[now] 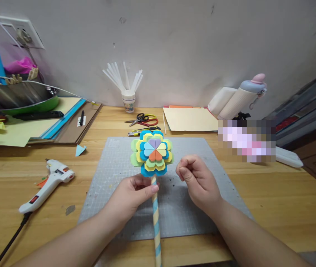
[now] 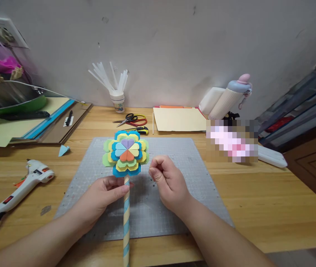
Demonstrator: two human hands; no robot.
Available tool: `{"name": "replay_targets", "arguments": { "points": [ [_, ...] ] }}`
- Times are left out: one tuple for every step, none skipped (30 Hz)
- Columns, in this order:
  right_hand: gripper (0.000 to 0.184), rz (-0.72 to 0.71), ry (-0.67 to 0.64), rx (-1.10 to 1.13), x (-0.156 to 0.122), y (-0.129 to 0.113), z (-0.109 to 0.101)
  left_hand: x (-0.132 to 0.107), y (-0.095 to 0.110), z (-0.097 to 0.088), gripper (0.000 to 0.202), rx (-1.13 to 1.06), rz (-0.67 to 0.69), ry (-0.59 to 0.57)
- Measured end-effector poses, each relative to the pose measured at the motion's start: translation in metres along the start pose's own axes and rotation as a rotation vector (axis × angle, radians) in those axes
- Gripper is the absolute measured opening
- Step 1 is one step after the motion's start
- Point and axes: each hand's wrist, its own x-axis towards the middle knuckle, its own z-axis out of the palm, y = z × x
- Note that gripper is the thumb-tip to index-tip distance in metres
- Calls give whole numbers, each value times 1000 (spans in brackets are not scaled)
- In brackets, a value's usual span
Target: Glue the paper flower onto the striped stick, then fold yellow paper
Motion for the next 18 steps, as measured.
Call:
{"name": "replay_targets", "arguments": {
  "points": [
    [9, 6, -6, -64, 0, 1, 0, 0, 0, -1, 37, -2, 4, 5],
    [9, 9, -10, -124, 0, 2, -1, 0, -1, -1, 37, -3, 8, 11],
    [9, 10, -10, -176, -1, 2, -1, 1, -1, -2, 37, -5, 12, 18],
    [9, 9, -2, -214, -1, 2, -2, 1, -1, -3, 37, -7, 16, 25],
    [9, 6, 8, -234, -1, 2, -2, 1, -1, -3, 37, -10, 19, 32],
    [9, 5, 10, -233, -1, 2, -3, 1, -1, -3, 38, -12, 23, 40],
    [9, 0, 2, -213, -2, 1, -3, 1, 0, -3, 38, -14, 26, 47],
    [9, -14, -18, -178, -2, 0, -4, 1, 0, -3, 38, -15, 29, 55],
    [8, -40, -45, -141, -3, -3, -4, 1, 0, -3, 38, -15, 31, 62],
    [8, -73, -67, -110, -4, -5, -4, 1, 0, -3, 37, -14, 32, 68],
    [8, -105, -83, -87, -5, -9, -3, 1, 0, -2, 37, -12, 32, 72],
    [8, -133, -98, -65, -7, -13, -3, 1, 0, -2, 36, -8, 34, 75],
    [9, -150, -119, -36, -8, -17, -1, 1, 1, -2, 36, -5, 36, 77],
    [9, -151, -155, 7, -9, -21, 0, 1, 1, -1, 36, -1, 40, 77],
    [9, -140, -203, 63, -11, -24, 3, 1, 1, -1, 35, 3, 44, 75],
    [9, -126, -259, 130, -12, -27, 5, 1, 1, -1, 35, 8, 49, 71],
    [9, -110, -314, 198, -14, -28, 9, 1, 1, 0, 34, 15, 54, 66],
    [9, -94, -355, 266, -16, -29, 12, 1, 1, 0, 34, 23, 58, 61]
  ]
}}
